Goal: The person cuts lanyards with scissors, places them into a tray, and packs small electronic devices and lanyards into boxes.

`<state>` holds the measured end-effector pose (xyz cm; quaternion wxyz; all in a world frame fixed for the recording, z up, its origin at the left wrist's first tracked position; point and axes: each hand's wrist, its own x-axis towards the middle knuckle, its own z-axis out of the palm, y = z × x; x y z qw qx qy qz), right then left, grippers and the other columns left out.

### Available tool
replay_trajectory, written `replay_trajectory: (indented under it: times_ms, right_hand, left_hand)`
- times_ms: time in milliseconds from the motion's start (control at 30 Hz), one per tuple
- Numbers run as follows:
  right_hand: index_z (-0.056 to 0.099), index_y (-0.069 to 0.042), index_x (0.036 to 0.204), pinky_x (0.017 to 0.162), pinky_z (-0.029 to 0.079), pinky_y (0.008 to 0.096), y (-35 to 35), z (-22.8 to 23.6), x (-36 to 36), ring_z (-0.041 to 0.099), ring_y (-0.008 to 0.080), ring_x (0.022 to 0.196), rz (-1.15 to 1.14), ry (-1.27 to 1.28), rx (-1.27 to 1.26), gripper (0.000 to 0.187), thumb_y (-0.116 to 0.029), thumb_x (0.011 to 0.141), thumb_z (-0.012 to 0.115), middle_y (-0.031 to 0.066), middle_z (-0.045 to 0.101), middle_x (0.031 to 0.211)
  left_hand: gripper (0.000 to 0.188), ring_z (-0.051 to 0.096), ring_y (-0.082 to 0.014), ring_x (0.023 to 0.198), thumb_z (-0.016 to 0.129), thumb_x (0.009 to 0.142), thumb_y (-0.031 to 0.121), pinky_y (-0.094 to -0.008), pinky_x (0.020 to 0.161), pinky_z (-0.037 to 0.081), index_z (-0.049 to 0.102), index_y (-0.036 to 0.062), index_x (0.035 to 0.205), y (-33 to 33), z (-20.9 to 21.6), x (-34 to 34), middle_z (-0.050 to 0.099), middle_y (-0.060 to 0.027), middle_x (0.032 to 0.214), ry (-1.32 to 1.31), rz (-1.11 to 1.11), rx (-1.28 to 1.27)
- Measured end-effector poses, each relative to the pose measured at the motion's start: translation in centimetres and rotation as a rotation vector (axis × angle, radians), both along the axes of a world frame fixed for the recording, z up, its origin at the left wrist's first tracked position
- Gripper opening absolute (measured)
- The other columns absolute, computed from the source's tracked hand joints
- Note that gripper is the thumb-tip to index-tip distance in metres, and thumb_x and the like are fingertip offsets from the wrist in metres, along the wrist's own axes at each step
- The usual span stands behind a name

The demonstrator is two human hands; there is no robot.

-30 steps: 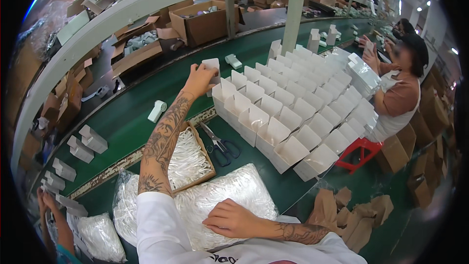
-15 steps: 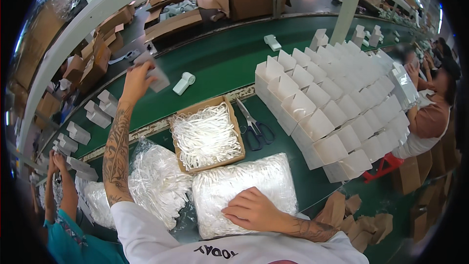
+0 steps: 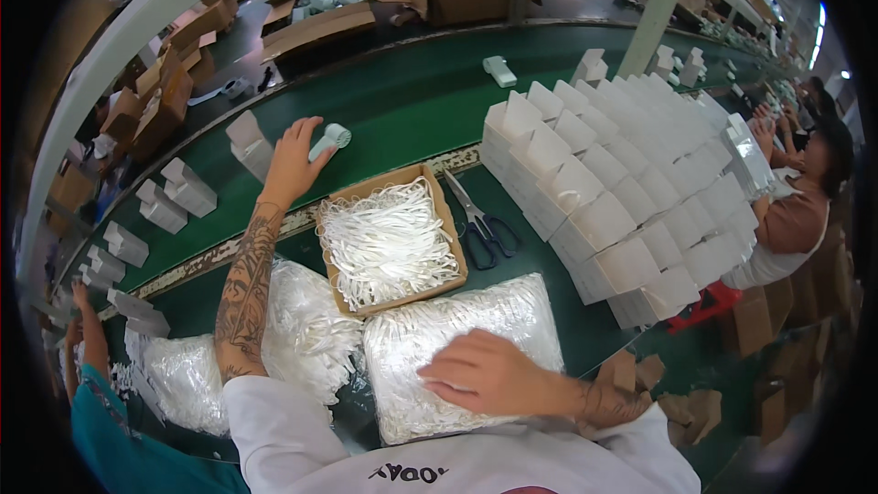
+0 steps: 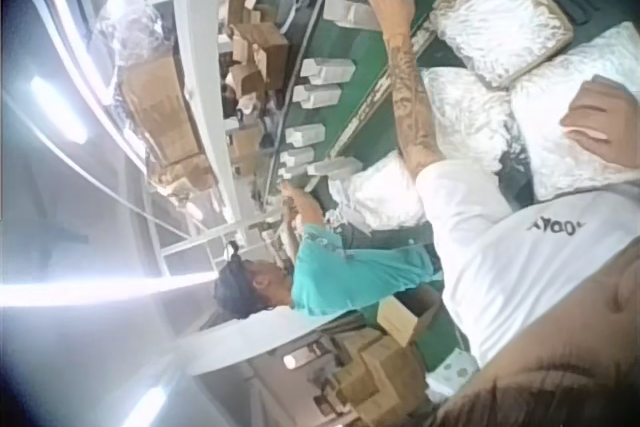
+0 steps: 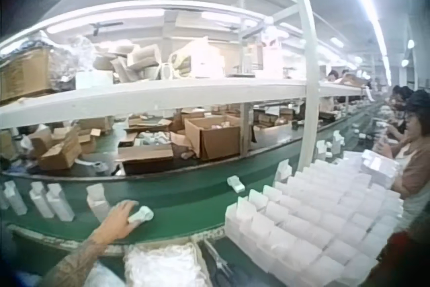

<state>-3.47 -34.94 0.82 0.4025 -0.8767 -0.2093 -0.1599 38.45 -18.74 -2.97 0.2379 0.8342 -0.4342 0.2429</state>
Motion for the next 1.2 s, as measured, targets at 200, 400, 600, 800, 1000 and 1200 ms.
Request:
replay_trajectory:
  times_ms: [200, 400, 600, 800, 1000, 1200]
  right_hand:
    - [0.070, -0.008, 0.111, 0.084, 0.047, 0.0392, -2.7, 1.6, 12.0, 0.064, 0.0272, 0.094, -0.299, -0.158, -0.298, 0.030, -0.027, 0.088, 0.076, 0.0063, 0.066, 0.097]
    - [0.069, -0.010, 0.103, 0.088, 0.045, 0.0430, -3.2, -5.0, 15.0, 0.065, 0.0289, 0.097, -0.245, 0.058, -0.377, 0.020, -0.021, 0.086, 0.073, 0.0079, 0.065, 0.096]
    - [0.070, -0.010, 0.091, 0.080, 0.051, 0.0408, -3.4, -5.0, 15.1, 0.064, 0.0264, 0.093, -0.250, 0.009, -0.168, 0.011, -0.021, 0.089, 0.072, 0.0057, 0.062, 0.089]
    - [0.070, -0.010, 0.091, 0.080, 0.051, 0.0415, -3.6, -4.4, 15.0, 0.064, 0.0265, 0.092, -0.197, -0.142, -0.029, 0.015, -0.024, 0.088, 0.074, 0.0050, 0.061, 0.089]
    - [0.073, -0.004, 0.081, 0.074, 0.052, 0.0455, -3.4, -5.4, 15.6, 0.069, 0.0342, 0.085, -0.185, -0.033, -0.177, 0.031, -0.034, 0.080, 0.080, 0.0132, 0.068, 0.083]
    - [0.072, -0.003, 0.088, 0.077, 0.053, 0.0446, -4.0, -5.8, 15.3, 0.070, 0.0335, 0.091, -0.205, 0.033, -0.254, 0.034, -0.036, 0.081, 0.080, 0.0165, 0.069, 0.092]
  left_hand:
    - [0.050, 0.058, -0.0368, 0.121, 0.071, 0.094, 0.026, -0.0501, 0.097, 0.044, 0.053, 0.0096, 0.138, 1.4, -5.9, 1.6, 0.063, -0.0147, 0.130, 0.206, 0.108, 0.083]
    - [0.037, 0.065, -0.0366, 0.103, 0.068, 0.096, 0.017, -0.0436, 0.088, 0.048, 0.057, 0.0069, 0.130, 0.9, -5.9, 1.7, 0.067, -0.0187, 0.113, 0.149, 0.013, -0.133]
    - [0.029, 0.069, -0.0347, 0.095, 0.067, 0.099, 0.015, -0.0395, 0.084, 0.051, 0.061, 0.0001, 0.123, 0.3, -4.3, 0.5, 0.069, -0.0243, 0.105, 0.437, 0.094, -0.134]
    - [0.029, 0.064, -0.0250, 0.110, 0.063, 0.103, 0.016, -0.0360, 0.099, 0.047, 0.063, -0.0015, 0.126, 0.7, -3.8, 1.9, 0.069, -0.0158, 0.120, 0.251, 0.025, -0.319]
    - [0.028, 0.061, -0.0223, 0.117, 0.062, 0.104, 0.013, -0.0354, 0.104, 0.046, 0.064, -0.0009, 0.128, -1.0, 5.6, -2.5, 0.066, -0.0110, 0.125, 0.183, -0.072, -0.422]
    - [0.032, 0.061, -0.0276, 0.119, 0.073, 0.095, 0.012, -0.0390, 0.098, 0.053, 0.067, 0.0009, 0.124, -10.1, 14.7, -19.5, 0.062, -0.0141, 0.126, 0.046, -0.700, -0.140]
